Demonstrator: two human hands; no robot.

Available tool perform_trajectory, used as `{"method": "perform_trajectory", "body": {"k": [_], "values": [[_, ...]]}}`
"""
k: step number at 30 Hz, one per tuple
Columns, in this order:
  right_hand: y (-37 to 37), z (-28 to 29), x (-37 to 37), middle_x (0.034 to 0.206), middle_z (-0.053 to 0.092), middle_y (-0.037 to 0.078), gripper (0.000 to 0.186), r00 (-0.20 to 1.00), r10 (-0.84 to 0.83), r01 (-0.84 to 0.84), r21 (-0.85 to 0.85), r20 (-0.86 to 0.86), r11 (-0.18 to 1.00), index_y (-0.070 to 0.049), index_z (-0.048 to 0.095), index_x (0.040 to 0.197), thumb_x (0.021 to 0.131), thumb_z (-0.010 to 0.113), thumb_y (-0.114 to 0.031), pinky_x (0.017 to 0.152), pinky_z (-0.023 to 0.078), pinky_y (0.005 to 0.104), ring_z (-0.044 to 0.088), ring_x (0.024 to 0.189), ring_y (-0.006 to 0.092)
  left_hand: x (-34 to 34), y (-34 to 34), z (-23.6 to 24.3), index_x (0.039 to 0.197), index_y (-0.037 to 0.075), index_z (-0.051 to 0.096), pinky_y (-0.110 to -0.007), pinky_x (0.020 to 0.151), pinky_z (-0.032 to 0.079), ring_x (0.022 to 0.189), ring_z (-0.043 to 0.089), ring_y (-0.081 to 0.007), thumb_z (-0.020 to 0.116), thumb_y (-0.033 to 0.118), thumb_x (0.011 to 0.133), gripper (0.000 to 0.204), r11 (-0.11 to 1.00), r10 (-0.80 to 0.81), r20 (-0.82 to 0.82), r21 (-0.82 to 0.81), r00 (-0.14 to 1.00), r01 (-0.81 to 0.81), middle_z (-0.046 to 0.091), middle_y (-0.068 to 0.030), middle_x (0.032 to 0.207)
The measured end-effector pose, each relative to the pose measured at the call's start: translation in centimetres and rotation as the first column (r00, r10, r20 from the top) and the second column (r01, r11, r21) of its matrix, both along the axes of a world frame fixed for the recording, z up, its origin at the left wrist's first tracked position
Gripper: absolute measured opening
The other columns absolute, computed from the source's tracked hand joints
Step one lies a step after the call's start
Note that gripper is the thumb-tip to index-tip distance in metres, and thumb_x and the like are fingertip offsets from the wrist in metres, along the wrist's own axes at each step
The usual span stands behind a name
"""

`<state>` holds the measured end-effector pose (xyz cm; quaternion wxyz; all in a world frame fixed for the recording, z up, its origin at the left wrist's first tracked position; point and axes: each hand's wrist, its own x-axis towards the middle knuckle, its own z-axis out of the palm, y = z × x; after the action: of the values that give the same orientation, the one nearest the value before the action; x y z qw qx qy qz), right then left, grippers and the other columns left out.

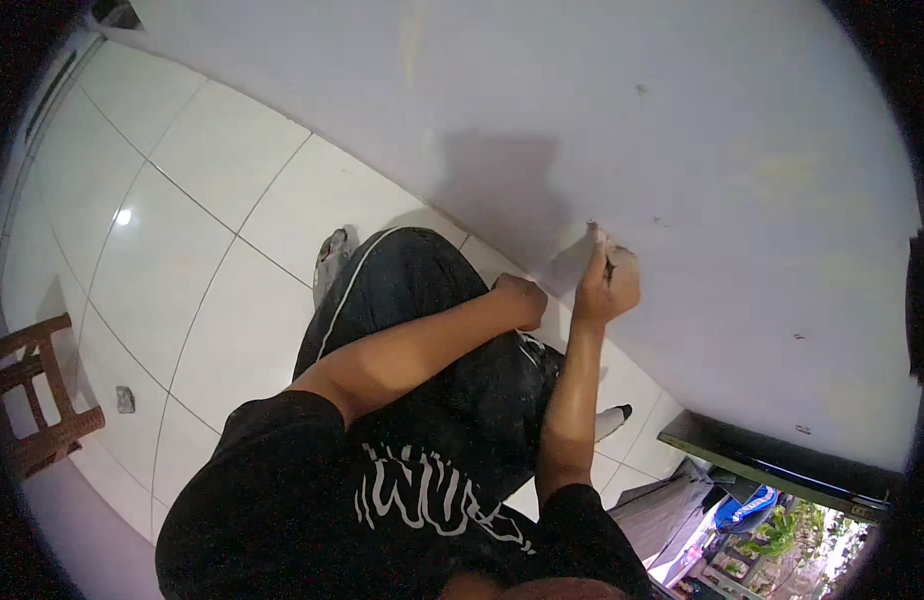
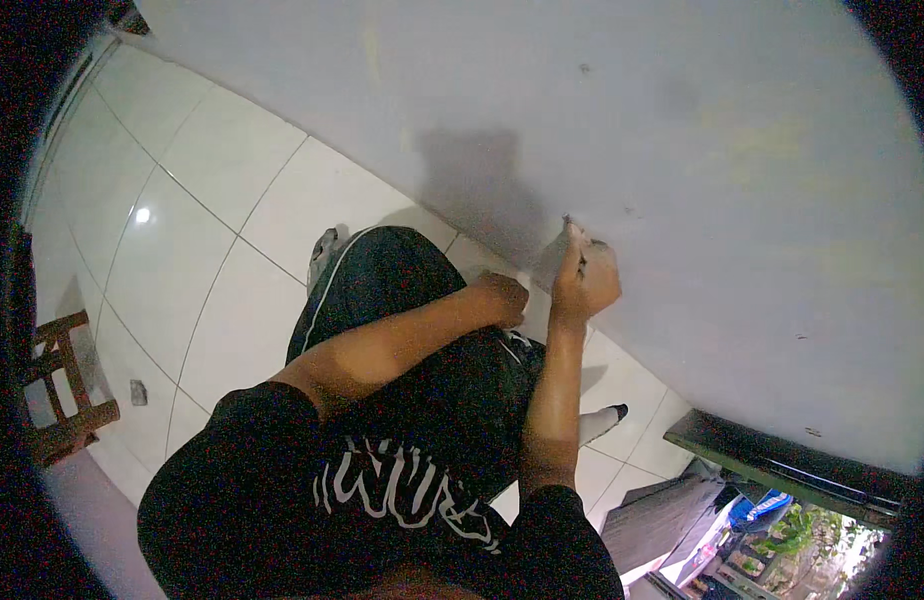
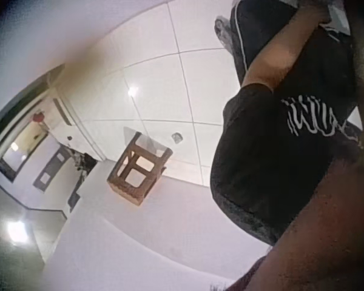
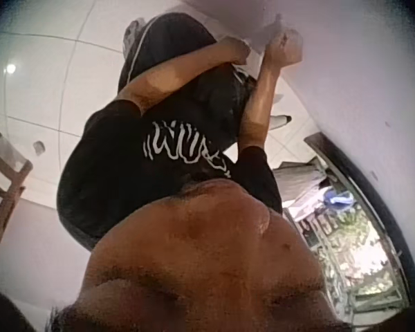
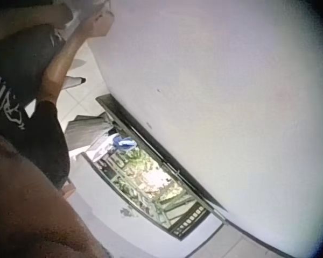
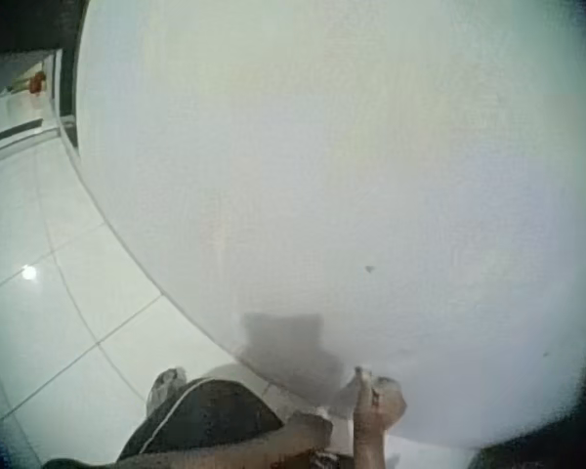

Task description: The person patches holes and cracks in a wall by applying a white filler substance with a small metal scraper and smoothing the surface.

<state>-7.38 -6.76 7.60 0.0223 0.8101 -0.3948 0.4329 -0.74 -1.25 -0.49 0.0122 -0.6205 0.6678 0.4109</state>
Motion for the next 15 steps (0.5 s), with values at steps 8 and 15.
{"method": "perform_trajectory", "body": {"k": [8,15], "values": [[-0.6,1.9,0.6,0.072,0.067,0.009,0.021,0.998,0.002,0.002,-0.055,0.063,0.999,-0.008,0.072,0.074,0.088,0.070,-0.024,0.055,0.048,0.0342,0.062,0.060,0.0252,0.6,-0.1,0.3,0.105,0.005,0.071,-0.052,0.086,0.050,0.103,0.066,-0.0337,0.064,0.036,0.084,0.038,0.997,0.018,-0.026,-0.080,0.999,-0.020,0.070,-0.0163,0.110],[-1.0,-0.5,0.1,0.069,0.065,0.009,0.014,0.995,0.094,-0.096,-0.055,-0.042,0.994,-0.008,0.071,0.077,0.086,0.072,-0.019,0.054,0.048,0.0327,0.061,0.059,0.0249,1.2,-0.2,2.4,0.114,0.007,0.069,-0.050,0.082,0.054,0.105,0.066,-0.0283,0.062,0.021,0.085,0.033,0.999,-0.032,0.057,0.041,0.998,0.030,0.068,-0.0110,0.118]]}}
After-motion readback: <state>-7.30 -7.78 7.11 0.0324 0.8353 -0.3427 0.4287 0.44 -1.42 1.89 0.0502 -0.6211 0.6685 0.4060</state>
